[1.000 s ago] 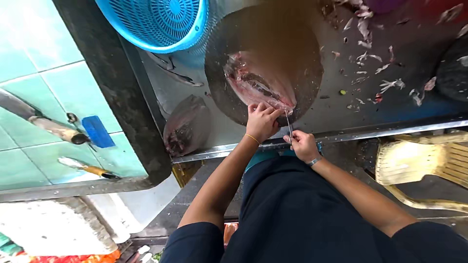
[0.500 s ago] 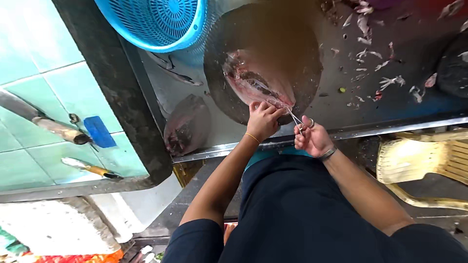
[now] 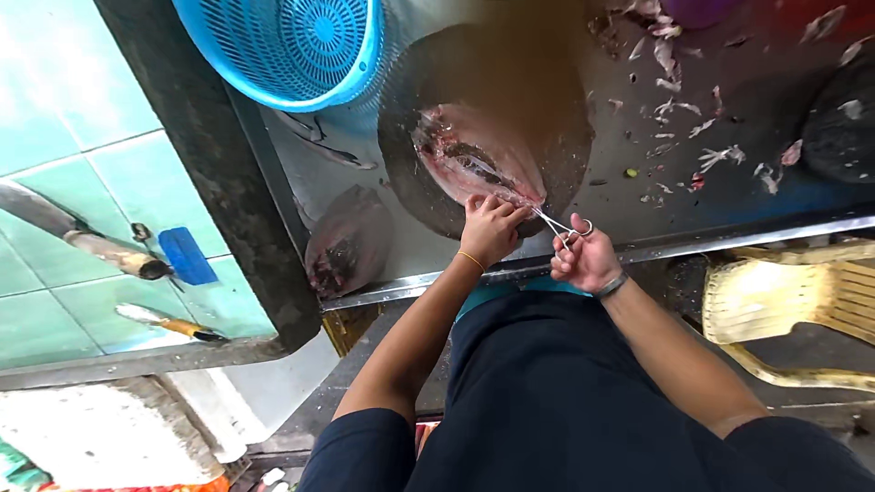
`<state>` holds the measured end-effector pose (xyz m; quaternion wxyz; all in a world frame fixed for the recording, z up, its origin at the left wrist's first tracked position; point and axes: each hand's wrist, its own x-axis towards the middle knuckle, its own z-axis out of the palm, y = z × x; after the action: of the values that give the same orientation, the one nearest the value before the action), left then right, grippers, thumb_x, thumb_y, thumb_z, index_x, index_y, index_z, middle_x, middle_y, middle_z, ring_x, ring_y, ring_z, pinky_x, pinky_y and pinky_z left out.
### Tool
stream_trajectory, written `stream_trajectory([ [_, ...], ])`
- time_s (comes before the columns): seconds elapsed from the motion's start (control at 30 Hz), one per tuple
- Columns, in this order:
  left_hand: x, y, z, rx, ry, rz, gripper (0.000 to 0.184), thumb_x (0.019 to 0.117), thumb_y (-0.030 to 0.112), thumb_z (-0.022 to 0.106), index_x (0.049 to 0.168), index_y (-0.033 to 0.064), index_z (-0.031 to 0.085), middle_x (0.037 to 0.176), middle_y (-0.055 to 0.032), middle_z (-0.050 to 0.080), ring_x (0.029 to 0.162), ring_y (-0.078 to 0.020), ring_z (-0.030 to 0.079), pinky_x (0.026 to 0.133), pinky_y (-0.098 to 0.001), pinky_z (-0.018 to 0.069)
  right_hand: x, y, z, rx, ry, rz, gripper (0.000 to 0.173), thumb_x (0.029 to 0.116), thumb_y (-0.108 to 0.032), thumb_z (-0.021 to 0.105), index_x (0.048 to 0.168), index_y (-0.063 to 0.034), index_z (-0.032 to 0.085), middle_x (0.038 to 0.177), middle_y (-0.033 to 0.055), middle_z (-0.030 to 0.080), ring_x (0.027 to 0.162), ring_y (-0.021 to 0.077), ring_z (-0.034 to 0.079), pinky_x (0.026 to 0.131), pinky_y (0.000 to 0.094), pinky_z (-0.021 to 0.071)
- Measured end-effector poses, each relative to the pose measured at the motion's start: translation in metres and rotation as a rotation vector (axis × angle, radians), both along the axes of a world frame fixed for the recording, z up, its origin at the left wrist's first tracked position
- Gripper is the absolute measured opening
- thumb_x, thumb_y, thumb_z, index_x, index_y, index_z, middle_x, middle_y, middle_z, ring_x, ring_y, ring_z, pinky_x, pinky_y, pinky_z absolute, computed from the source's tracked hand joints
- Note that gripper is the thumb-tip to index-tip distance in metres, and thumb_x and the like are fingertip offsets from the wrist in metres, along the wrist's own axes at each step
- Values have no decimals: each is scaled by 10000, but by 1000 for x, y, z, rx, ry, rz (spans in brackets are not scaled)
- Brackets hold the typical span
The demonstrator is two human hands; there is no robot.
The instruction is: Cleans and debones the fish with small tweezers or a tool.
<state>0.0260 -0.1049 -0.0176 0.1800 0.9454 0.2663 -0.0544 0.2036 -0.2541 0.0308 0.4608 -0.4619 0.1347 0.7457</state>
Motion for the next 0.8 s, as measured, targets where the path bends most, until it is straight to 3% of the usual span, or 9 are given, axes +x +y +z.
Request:
stream_trajectory([
  [0.17, -5, -2, -2, 27, -9, 11, 445, 900, 210, 580, 1310, 343, 695, 1073, 0, 732, 1072, -276, 651, 1069, -600, 358, 42, -4, 42, 301, -675, 221, 301, 1063, -343, 532, 965, -106, 690, 660, -6, 653, 498, 87, 603, 497, 264, 567],
  [0.27, -13, -4, -3, 105, -73, 89, 360, 927, 251, 567, 1247, 313, 719, 1061, 9, 743, 1036, -264, 661, 1043, -575, 387, 34, 1, 37, 132, -400, 218, 625, 1060, -639, 143, 1218, -240, 598, 843, -30, 677, 589, 93, 624, 526, 271, 550],
  [0.33, -16, 0, -5, 139, -98, 130, 328, 943, 295, 572, 1227, 295, 737, 1033, -1, 746, 1004, -269, 665, 1031, -575, 396, 15, 12, 14, 151, -169, 269, 758, 1001, -739, 89, 1132, -217, 623, 784, -21, 660, 599, 113, 621, 542, 306, 555],
  [0.4, -19, -1, -5, 127, -82, 117, 322, 960, 298, 564, 1236, 293, 730, 1041, -2, 744, 1009, -268, 668, 1028, -573, 397, -4, 14, -7, 145, 21, 251, 748, 985, -787, 204, 1001, -182, 643, 665, -30, 598, 523, 87, 575, 502, 270, 534],
  [0.47, -18, -9, -2, 91, -53, 107, 331, 964, 287, 552, 1250, 301, 719, 1069, 5, 744, 1043, -268, 665, 1040, -576, 397, -7, 8, -4, 72, -35, 184, 563, 1037, -668, 375, 887, -176, 606, 580, -66, 447, 458, 57, 451, 470, 247, 455],
  [0.53, -11, 2, -5, 105, -62, 115, 336, 944, 266, 575, 1238, 299, 734, 1063, 6, 748, 1036, -268, 665, 1030, -577, 403, 3, 22, 4, 98, -147, 176, 504, 1064, -568, 413, 876, -153, 628, 578, -61, 489, 470, 63, 485, 494, 265, 497],
  [0.63, -11, -9, -1, 52, -32, 103, 354, 928, 248, 579, 1245, 288, 730, 1069, -4, 746, 1042, -277, 668, 1032, -589, 403, 3, 9, 0, 87, -94, 286, 617, 1017, -709, 367, 891, -165, 629, 581, -42, 524, 465, 62, 522, 477, 250, 501],
  [0.73, -14, -1, 2, 97, -36, 137, 363, 915, 294, 590, 1253, 303, 724, 1060, -10, 743, 1027, -282, 661, 1012, -589, 407, 34, 13, 21, 218, -542, 380, 418, 1089, -456, 442, 1068, -110, 676, 675, 7, 625, 507, 86, 548, 488, 262, 499],
  [0.8, -24, 9, 1, 138, -35, 194, 361, 910, 334, 628, 1256, 297, 722, 1063, -39, 742, 1049, -309, 667, 983, -606, 433, 44, 26, 40, 145, -552, 231, 469, 1103, -480, 206, 1239, -198, 556, 809, -46, 616, 555, 63, 541, 513, 253, 508],
])
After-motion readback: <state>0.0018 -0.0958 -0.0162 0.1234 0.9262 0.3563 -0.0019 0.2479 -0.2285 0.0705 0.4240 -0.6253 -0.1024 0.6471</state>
